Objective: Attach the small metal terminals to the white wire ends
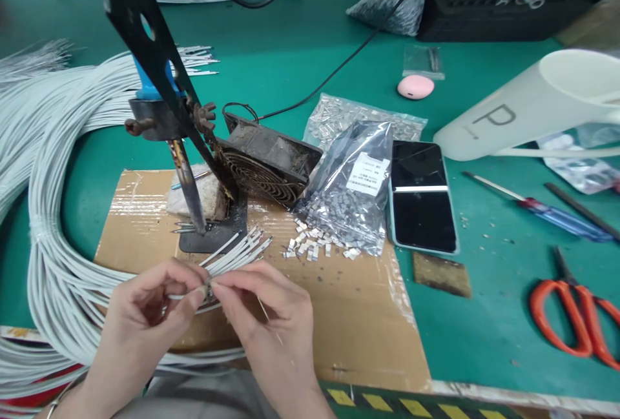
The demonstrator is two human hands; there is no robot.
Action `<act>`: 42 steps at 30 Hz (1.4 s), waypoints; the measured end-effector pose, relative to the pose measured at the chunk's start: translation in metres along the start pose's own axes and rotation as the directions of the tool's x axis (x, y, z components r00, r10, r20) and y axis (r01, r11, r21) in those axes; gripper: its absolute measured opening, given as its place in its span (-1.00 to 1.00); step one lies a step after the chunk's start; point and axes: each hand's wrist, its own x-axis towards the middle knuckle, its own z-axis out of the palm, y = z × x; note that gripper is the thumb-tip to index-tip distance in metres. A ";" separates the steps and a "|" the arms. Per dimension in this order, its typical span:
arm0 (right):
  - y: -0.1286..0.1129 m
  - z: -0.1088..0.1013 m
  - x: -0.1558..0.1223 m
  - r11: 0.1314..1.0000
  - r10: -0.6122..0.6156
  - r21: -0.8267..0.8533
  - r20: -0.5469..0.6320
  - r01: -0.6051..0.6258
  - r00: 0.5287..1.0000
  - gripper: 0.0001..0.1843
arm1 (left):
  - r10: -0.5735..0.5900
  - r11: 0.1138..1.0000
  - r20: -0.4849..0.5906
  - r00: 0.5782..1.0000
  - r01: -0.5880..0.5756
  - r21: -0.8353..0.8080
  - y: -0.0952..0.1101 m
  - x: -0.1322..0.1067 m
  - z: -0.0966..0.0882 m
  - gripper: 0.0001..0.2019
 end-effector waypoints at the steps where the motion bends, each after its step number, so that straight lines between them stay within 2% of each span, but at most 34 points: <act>1: 0.000 0.000 0.000 1.000 -0.011 -0.015 -0.004 0.011 1.000 -0.83 | -0.002 1.000 -0.001 1.000 0.002 -0.001 -0.001 0.000 0.000 -0.87; 5: 0.004 -0.001 -0.003 0.988 -0.103 -0.117 -0.038 0.098 0.994 -0.83 | -0.018 1.000 -0.012 1.000 0.018 -0.020 -0.006 0.000 0.001 -0.88; 7: 0.005 -0.002 -0.006 0.969 -0.157 -0.201 -0.057 0.143 0.986 -0.70 | -0.028 0.999 -0.018 0.999 0.028 -0.027 -0.008 0.001 0.003 -0.89; 9: 0.006 -0.002 -0.010 0.951 -0.165 -0.275 -0.072 0.139 0.984 -0.60 | -0.033 0.999 -0.023 0.999 0.033 -0.030 -0.008 0.003 0.004 -0.89; 11: 0.005 -0.002 -0.012 0.947 -0.135 -0.305 -0.084 0.104 0.987 -0.62 | -0.037 0.999 -0.032 0.999 0.036 -0.035 -0.006 0.006 0.005 -0.89; 14: 0.001 -0.004 -0.012 0.958 -0.101 -0.279 -0.084 0.074 0.991 -0.70 | -0.039 0.999 -0.058 0.998 0.038 -0.031 -0.004 0.009 0.006 -0.90; 16: 0.000 -0.007 -0.009 0.953 -0.117 -0.288 -0.070 0.092 0.991 -0.84 | -0.037 0.999 -0.079 0.996 0.036 -0.023 -0.002 0.011 0.006 -0.90; 20: -0.002 -0.013 0.001 0.920 -0.226 -0.326 0.007 0.216 0.974 -0.72 | -0.038 0.999 -0.094 0.995 0.035 -0.034 0.001 0.016 0.006 -0.88; 25: -0.002 -0.005 0.006 0.942 -0.260 -0.222 -0.008 0.252 0.966 -0.80 | -0.053 0.998 -0.112 0.992 0.049 -0.036 0.010 0.022 0.004 -0.89; 31: 0.000 0.006 0.007 0.964 -0.226 -0.157 -0.058 0.215 0.972 -0.81 | -0.040 0.998 -0.129 0.991 0.033 -0.061 0.014 0.027 0.005 -0.89; 36: -0.003 0.006 0.009 0.970 -0.179 -0.185 -0.095 0.160 0.979 -0.82 | -0.027 0.997 -0.149 0.988 0.015 -0.081 0.012 0.029 0.007 -0.90; 42: -0.010 0.006 0.013 0.988 -0.101 -0.124 -0.110 0.087 0.989 -0.81 | -0.035 0.998 -0.176 0.984 0.024 -0.065 0.021 0.034 0.007 -0.92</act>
